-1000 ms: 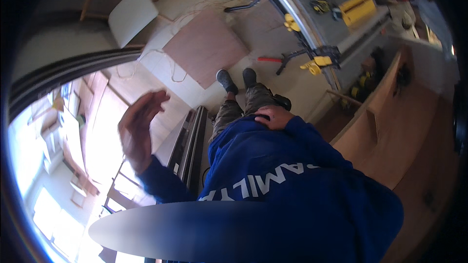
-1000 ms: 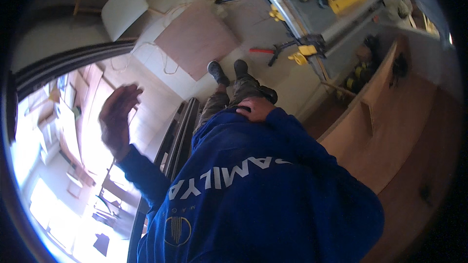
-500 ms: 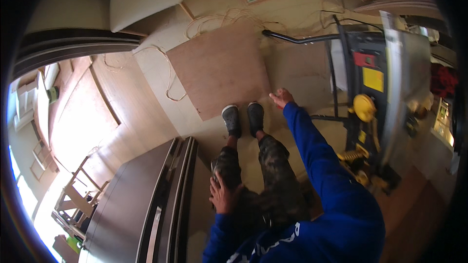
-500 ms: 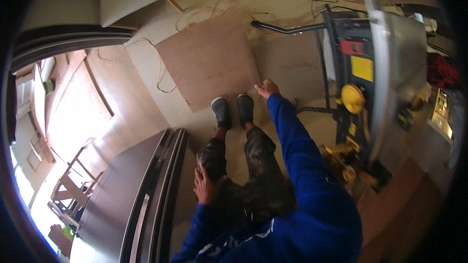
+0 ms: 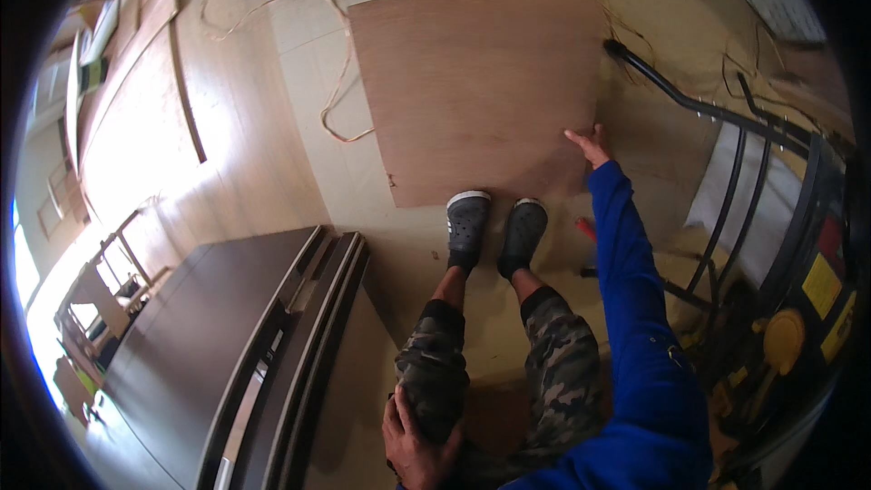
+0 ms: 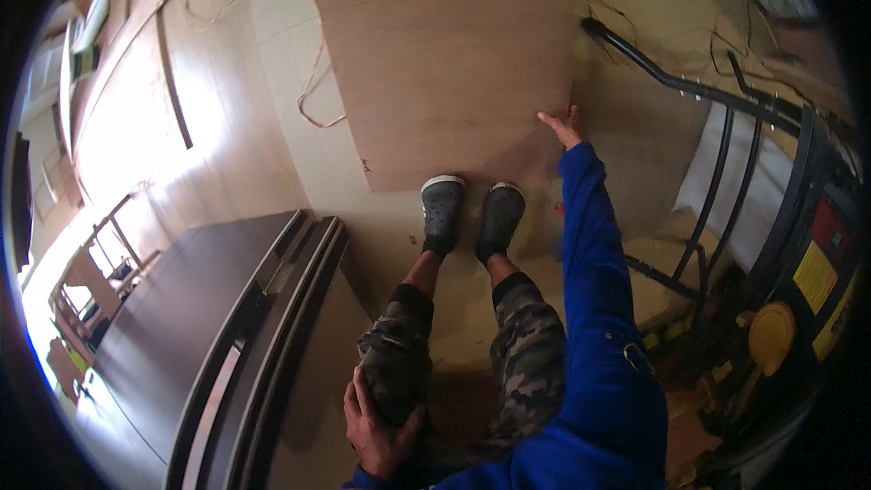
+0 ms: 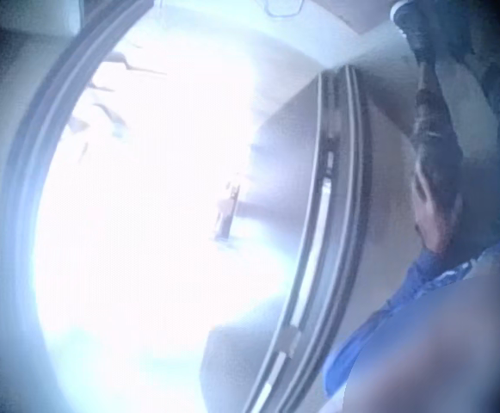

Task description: The person measures and marks a wooden cabinet using a speed square and pencil, then gathers screws and a drill. They carry a large plywood panel and fit it into the cabinet structure.

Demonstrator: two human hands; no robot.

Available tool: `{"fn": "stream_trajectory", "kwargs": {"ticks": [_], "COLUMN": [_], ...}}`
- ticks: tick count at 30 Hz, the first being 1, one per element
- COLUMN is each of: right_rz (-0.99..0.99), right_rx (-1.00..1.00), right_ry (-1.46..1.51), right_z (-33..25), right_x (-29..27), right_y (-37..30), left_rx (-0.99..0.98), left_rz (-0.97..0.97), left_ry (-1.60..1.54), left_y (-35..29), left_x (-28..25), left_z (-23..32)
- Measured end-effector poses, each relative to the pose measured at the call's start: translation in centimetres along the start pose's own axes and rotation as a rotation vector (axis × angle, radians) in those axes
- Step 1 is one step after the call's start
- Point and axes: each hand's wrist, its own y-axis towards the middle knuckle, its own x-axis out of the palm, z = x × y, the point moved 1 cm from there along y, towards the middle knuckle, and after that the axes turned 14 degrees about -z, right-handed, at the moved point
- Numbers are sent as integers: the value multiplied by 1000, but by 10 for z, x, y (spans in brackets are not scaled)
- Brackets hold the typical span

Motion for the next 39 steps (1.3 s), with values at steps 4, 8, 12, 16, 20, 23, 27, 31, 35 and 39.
{"fn": "stream_trajectory", "kwargs": {"ticks": [4,8,12,16,20,23,27,31,35,39], "right_rz": [-32,-96,-108,-142,-293,-369,-445,-295,-304,-377], "right_rx": [42,-61,-377,-477,-330,-231,-98,-130,-371,-333], "right_ry": [-174,-255,-208,-467,-517,-507,-511,-501,-501,-95], "right_z": [-38,-58,-91,-163,-261,-307,-293,-247,-231,-261], "right_x": [-8,8,73,166,267,303,313,313,307,282], "right_y": [-19,-77,-170,-274,-361,-384,-374,-340,-331,-382], "left_rx": [-13,-71,-143,-184,-138,-134,-164,-190,-180,-122], "left_rz": [-11,-20,1,5,-5,3,-16,-63,-123,-195], "left_ry": [-40,-119,-177,-162,-182,-147,-145,-147,-186,-204], "left_y": [-12,-35,-51,-55,-51,-47,-41,-34,-27,-20], "left_x": [25,57,79,94,101,99,98,93,74,46], "left_z": [-15,-36,-56,-65,-65,-65,-70,-77,-86,-97]}}
